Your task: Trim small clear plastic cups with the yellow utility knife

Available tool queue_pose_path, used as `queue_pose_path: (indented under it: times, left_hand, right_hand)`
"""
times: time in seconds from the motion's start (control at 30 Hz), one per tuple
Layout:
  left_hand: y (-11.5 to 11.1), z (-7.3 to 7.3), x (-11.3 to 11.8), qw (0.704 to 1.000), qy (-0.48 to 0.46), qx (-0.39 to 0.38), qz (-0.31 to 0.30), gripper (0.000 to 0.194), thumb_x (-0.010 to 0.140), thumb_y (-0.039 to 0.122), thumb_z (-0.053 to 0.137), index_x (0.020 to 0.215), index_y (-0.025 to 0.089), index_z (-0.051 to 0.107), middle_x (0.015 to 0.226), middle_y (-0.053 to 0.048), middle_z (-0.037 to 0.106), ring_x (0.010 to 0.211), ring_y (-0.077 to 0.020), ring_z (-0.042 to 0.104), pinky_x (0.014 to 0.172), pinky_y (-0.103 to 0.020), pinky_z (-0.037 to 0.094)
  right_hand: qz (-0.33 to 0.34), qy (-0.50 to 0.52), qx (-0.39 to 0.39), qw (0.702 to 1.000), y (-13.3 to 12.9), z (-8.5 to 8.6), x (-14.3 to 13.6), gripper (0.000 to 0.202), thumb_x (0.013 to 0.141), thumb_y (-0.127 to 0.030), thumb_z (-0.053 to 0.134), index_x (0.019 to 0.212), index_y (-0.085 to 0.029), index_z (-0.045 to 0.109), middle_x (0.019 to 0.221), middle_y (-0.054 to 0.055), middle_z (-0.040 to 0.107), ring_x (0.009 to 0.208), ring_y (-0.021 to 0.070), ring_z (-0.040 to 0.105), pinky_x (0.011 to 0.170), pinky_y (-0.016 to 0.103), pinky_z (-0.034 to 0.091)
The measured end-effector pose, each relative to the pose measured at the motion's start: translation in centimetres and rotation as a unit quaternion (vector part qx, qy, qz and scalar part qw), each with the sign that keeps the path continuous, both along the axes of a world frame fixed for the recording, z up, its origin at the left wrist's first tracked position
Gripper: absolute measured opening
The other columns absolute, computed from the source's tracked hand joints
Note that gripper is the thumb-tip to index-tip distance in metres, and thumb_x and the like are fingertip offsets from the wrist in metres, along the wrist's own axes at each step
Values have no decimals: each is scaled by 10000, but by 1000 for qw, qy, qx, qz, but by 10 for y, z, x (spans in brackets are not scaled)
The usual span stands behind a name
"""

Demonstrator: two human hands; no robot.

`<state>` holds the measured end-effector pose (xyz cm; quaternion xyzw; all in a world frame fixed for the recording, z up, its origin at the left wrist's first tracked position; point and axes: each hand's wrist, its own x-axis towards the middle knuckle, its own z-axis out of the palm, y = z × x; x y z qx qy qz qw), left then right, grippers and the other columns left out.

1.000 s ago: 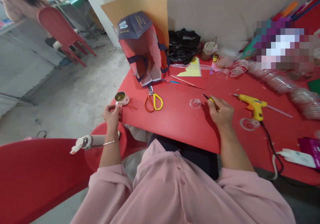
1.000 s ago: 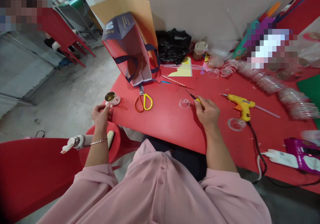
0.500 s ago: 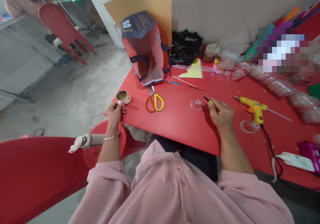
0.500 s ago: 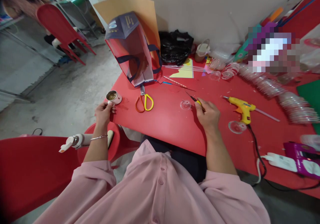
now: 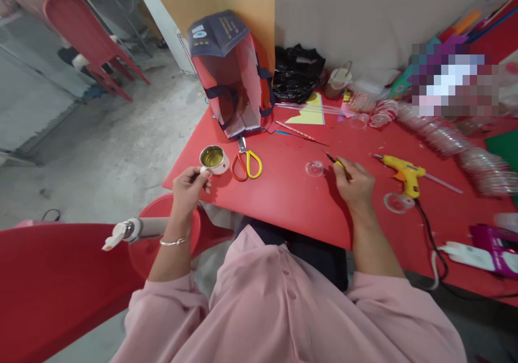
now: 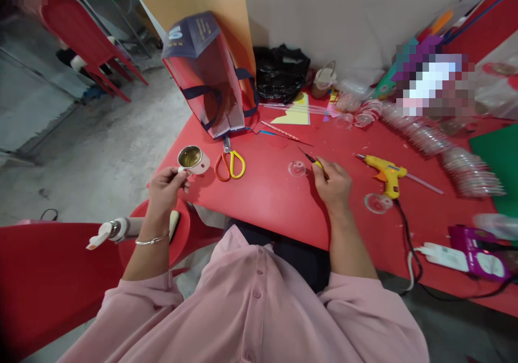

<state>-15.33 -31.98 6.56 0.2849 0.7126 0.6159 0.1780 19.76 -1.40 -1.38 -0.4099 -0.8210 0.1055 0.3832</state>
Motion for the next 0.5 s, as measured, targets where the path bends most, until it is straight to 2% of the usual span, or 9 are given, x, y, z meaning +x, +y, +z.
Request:
queue_pose_path:
  times: [0.17, 0.27, 0.33, 0.4, 0.5]
  left_hand:
    - [-6, 53, 56, 991, -23, 15, -127, 93, 904, 263, 736, 872, 179, 712, 653, -1, 635, 487, -103, 571, 474, -220, 483]
    - [-11, 82, 85, 978, -44, 37, -203, 55, 914, 219, 734, 878, 183, 713, 758, -18, 657, 490, -85, 561, 449, -211, 463]
    - [-12, 100, 99, 963, -44, 57, -259, 36, 914, 201, 736, 893, 181, 714, 839, -38, 676, 499, -81, 565, 430, -208, 454]
    - [-13, 117, 108, 945, -23, 91, -313, 58, 915, 222, 744, 891, 175, 720, 835, -48, 675, 493, -79, 538, 396, -205, 426]
    - [-10, 143, 115, 928, 48, 90, -357, 135, 887, 319, 788, 863, 195, 740, 778, -65, 689, 637, -165, 645, 533, -278, 549]
  right_hand:
    - [3, 5, -2, 1000, 0, 0, 1, 432, 1018, -512, 522, 1237, -220, 753, 1101, 115, 788, 992, 252, 743, 939, 413, 571]
    - [8, 7, 5, 1000, 0, 0, 2, 417, 1019, -496, 531, 1244, -222, 751, 1103, 119, 788, 999, 252, 742, 947, 413, 570]
    - [11, 5, 8, 1000, 0, 0, 2, 409, 1023, -488, 529, 1250, -228, 748, 1108, 117, 787, 1005, 248, 740, 953, 407, 567]
    - [11, 3, 7, 1000, -1, 1, 2, 407, 1025, -488, 529, 1251, -230, 748, 1100, 111, 788, 996, 241, 740, 950, 397, 568]
    - [11, 5, 6, 1000, -3, 5, 1, 416, 1025, -498, 528, 1247, -224, 749, 1101, 107, 788, 995, 238, 740, 945, 388, 569]
